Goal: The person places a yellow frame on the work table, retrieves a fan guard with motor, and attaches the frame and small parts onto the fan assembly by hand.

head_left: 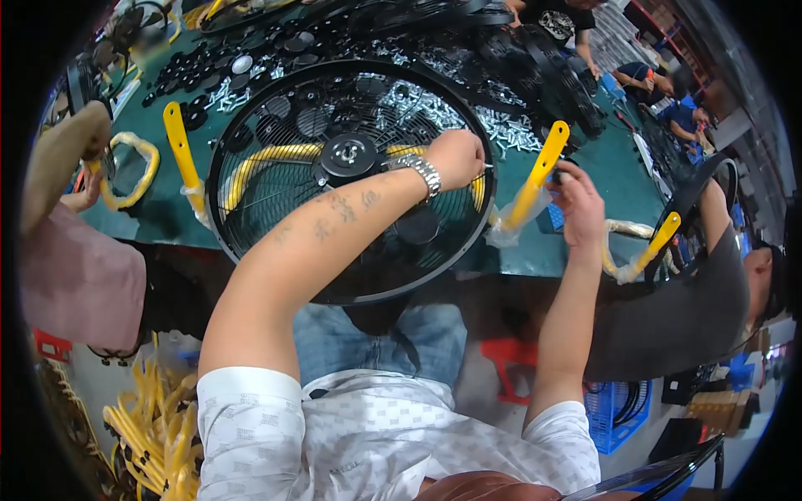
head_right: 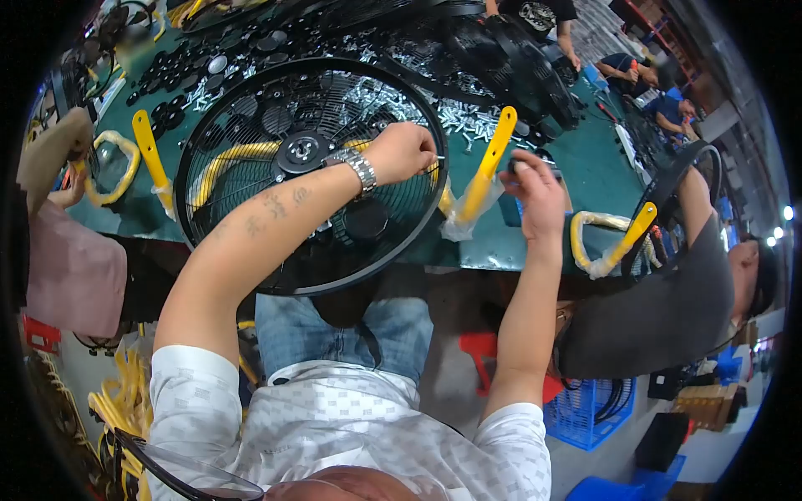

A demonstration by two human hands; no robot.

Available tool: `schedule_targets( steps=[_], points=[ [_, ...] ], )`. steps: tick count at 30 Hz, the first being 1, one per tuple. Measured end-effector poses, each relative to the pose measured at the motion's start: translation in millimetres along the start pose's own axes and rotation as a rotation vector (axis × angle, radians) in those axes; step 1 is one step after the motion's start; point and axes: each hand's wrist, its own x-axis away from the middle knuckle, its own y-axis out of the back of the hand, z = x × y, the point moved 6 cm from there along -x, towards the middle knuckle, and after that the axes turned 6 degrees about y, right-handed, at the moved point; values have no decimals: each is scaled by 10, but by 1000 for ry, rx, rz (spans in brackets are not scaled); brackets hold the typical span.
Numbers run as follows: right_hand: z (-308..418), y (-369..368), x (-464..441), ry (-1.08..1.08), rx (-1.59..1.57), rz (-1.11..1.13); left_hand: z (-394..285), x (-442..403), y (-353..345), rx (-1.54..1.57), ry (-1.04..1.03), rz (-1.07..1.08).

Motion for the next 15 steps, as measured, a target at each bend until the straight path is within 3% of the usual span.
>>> schedule_targets(
  steps=[3, 6, 8, 9, 11, 15],
  points=[
    [-253, -65, -49, -123, 132, 24, -32, 2, -48, -142, -119, -72],
    [-622, -72, -166, -174, 131, 263, -131, 63, -57, -222, -126, -47],
    [-628, -195, -167, -128, 243, 331, -161, 101, -133, -336, -285, -94],
    [-679, -242, -172, -94, 132, 396, -209, 137, -125, -342, -287, -81],
    [-704, -342, -189, -134, 251, 502, -268, 146, -138, -349, -280, -83],
    [-558, -529, -151, -159, 177, 477, -236, 62, -128, -217, -150, -10]
  ],
)
